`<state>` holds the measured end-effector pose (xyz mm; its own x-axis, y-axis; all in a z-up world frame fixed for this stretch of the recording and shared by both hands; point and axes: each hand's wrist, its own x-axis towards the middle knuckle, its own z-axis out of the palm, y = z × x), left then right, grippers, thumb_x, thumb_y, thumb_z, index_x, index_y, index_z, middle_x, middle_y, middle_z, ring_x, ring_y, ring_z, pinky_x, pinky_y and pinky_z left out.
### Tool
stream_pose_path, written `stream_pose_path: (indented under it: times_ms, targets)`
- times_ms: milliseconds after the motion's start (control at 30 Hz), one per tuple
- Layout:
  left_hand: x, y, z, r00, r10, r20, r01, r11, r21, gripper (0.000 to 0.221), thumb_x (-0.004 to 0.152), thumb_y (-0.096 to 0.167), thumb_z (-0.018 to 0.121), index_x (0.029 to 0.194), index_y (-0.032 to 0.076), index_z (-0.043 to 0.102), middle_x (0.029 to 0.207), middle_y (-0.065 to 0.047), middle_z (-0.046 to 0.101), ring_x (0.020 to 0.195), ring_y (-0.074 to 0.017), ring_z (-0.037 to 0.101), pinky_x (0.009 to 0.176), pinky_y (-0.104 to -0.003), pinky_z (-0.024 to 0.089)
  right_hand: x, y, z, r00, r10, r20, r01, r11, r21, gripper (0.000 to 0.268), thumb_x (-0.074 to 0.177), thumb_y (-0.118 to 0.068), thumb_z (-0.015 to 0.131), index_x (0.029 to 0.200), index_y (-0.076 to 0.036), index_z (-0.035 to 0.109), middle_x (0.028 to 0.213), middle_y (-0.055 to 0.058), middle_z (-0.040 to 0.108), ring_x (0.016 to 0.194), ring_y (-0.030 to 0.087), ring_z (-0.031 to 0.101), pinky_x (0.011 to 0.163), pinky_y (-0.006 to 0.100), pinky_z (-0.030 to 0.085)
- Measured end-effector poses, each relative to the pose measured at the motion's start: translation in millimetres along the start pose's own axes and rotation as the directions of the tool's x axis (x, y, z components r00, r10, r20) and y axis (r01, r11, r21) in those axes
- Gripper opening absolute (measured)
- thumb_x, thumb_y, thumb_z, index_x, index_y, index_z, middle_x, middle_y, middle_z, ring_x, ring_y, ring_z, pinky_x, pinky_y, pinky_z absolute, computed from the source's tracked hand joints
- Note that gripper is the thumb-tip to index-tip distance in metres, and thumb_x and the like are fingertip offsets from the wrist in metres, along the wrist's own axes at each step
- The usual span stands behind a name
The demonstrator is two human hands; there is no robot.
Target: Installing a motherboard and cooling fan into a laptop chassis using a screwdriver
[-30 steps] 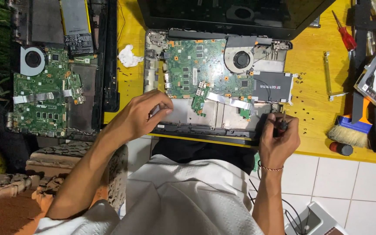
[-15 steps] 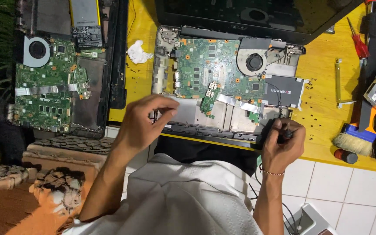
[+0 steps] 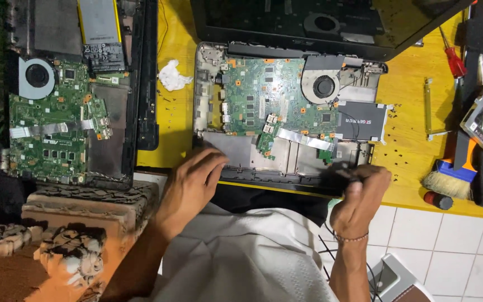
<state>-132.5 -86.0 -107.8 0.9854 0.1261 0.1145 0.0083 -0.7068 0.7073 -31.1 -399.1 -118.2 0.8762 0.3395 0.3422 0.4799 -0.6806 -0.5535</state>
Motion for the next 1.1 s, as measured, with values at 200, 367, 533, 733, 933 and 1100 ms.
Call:
stream_pose_path:
  times_ms: [200,367,533,733,933,1100]
  targets:
    - [-7.7,3.9,6.6,0.995,-0.004,-0.1,0.01,0.998,0.059,0.013,0.099,0.01,0.065,0.105,0.013,0.076,0.098,-0.006,0.074,0.089,-0.0246,0.074,0.074,-0.034,0.062,15.7,-50.2,19.3,0.949,-0.23,0.217,0.226,0.973,0.045,0.014,0.097,-0.018,0.065,0.104,-0.006,0.065,0.087,0.011,0.054,0.078,0.035,0.052,0.078,0.044,0.043]
    - [-5.7,3.8,6.5,0.989,-0.005,-0.148,0.006,1.0,0.004,0.013,0.1,0.011,0.063,0.104,0.012,0.076,0.096,-0.008,0.075,0.088,-0.0276,0.075,0.074,-0.036,0.062,31.0,-72.2,38.7,0.885,-0.369,0.283,0.389,0.921,-0.016,0.015,0.095,-0.024,0.073,0.091,-0.01,0.069,0.08,0.01,0.048,0.072,0.033,0.05,0.068,0.042,0.041]
    - [-5.6,1.4,7.2,0.988,-0.008,-0.155,0.006,1.0,-0.018,0.013,0.1,0.012,0.064,0.104,0.014,0.076,0.097,-0.007,0.075,0.089,-0.0269,0.075,0.073,-0.036,0.062,27.7,-73.1,49.1,0.895,-0.357,0.266,0.371,0.928,-0.002,0.009,0.092,-0.021,0.076,0.097,-0.014,0.073,0.087,0.008,0.057,0.073,0.027,0.051,0.067,0.04,0.042]
    - [-1.0,6.7,-2.0,0.996,-0.028,-0.079,0.025,0.999,-0.04,0.014,0.102,0.012,0.061,0.101,0.012,0.075,0.094,-0.009,0.074,0.086,-0.029,0.074,0.072,-0.038,0.062,31.6,-69.0,30.5,0.935,-0.262,0.24,0.266,0.964,0.016,0.014,0.095,-0.021,0.073,0.107,-0.015,0.074,0.092,0.007,0.058,0.076,0.029,0.053,0.071,0.04,0.044]
    - [-0.4,0.2,5.7,1.0,0.004,0.0,-0.003,0.998,0.061,0.012,0.1,0.013,0.062,0.104,0.014,0.073,0.097,-0.007,0.072,0.09,-0.0274,0.074,0.074,-0.038,0.062,27.7,-63.9,25.0,0.952,-0.182,0.247,0.157,0.981,0.117,0.01,0.094,-0.015,0.072,0.104,-0.012,0.074,0.09,0.007,0.059,0.076,0.027,0.054,0.073,0.038,0.046]
    - [10.0,3.9,6.7,0.995,0.037,0.087,-0.038,0.999,0.004,0.013,0.101,0.008,0.061,0.102,0.008,0.074,0.095,-0.011,0.071,0.088,-0.0307,0.072,0.071,-0.038,0.061,20.8,-58.5,29.0,0.957,-0.183,0.226,0.153,0.978,0.142,0.013,0.095,-0.014,0.072,0.107,-0.012,0.073,0.094,0.007,0.058,0.079,0.028,0.056,0.076,0.038,0.047]
